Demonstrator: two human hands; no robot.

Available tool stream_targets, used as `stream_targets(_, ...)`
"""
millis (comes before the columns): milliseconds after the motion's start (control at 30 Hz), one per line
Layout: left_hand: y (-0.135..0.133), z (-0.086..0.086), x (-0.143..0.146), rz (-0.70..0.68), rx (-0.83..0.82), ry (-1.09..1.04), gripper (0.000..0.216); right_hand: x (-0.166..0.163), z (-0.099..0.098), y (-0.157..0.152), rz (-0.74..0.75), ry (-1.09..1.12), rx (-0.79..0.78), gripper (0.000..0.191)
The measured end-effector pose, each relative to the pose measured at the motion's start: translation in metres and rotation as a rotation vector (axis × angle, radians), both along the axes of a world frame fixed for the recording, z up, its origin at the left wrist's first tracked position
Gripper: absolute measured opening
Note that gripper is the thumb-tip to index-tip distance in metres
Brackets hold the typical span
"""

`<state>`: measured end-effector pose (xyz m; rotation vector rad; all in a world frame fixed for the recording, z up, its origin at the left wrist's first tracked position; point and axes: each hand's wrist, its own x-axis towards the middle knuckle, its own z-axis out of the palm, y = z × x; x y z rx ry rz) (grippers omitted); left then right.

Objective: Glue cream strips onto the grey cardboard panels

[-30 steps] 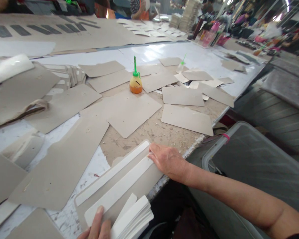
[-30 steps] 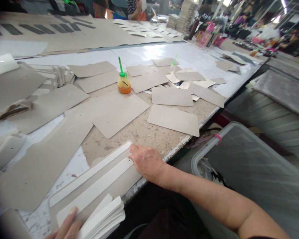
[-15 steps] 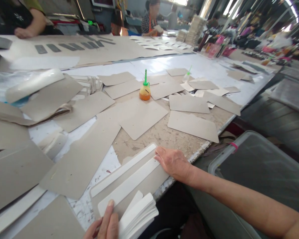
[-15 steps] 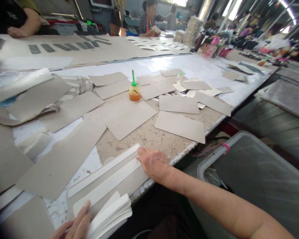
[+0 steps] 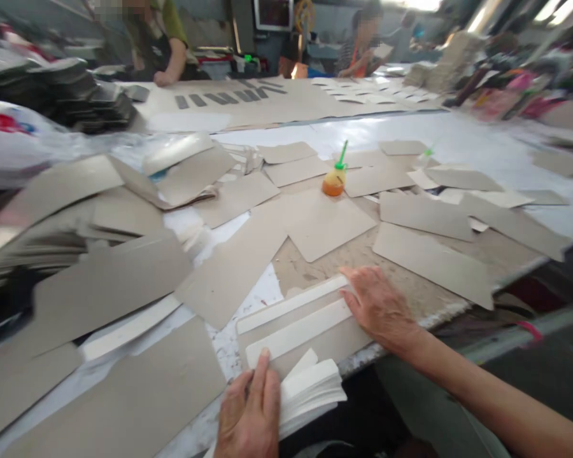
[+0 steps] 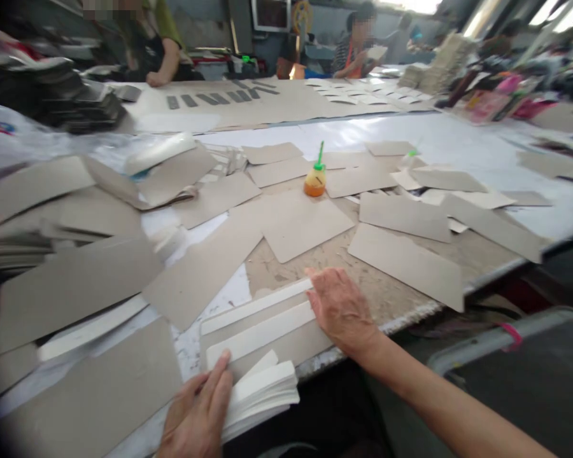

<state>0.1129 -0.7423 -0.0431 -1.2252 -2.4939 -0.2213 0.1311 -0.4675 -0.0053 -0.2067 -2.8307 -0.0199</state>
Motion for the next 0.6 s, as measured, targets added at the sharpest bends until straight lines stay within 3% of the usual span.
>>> stream_targets(133, 0.006, 0.009, 0.006, 0.084, -0.039, -0.024, 0.039, -0.031, -0.019, -0.010, 0.311, 0.163, -0.051, 0.054)
stream_targets(267, 0.005, 0.009, 0.009, 0.090, -0.040, -0.043, 0.039, -0.046, -0.029, -0.018, 0.457, 0.140, -0.102, 0.052)
stream_targets(333, 0.002, 0.007, 0.008, 0.070, -0.009, -0.033, 0.038, -0.045, -0.023, -0.010, 0.424, 0.160, -0.183, 0.049)
stream_targets(433, -0.006, -0.004, -0.003, -0.006, 0.035, 0.012, 0.038, -0.034, -0.005, 0.011, 0.235, 0.243, -0.336, 0.035)
stream_targets(500, -0.010, -0.014, -0.015, -0.104, 0.025, 0.074, 0.038, -0.018, 0.003, 0.022, 0.122, 0.263, -0.379, 0.026)
stream_targets(600, -0.014, -0.024, -0.026, -0.314, 0.023, 0.219, 0.031, 0.014, 0.003, 0.026, 0.127, 0.175, -0.361, 0.023)
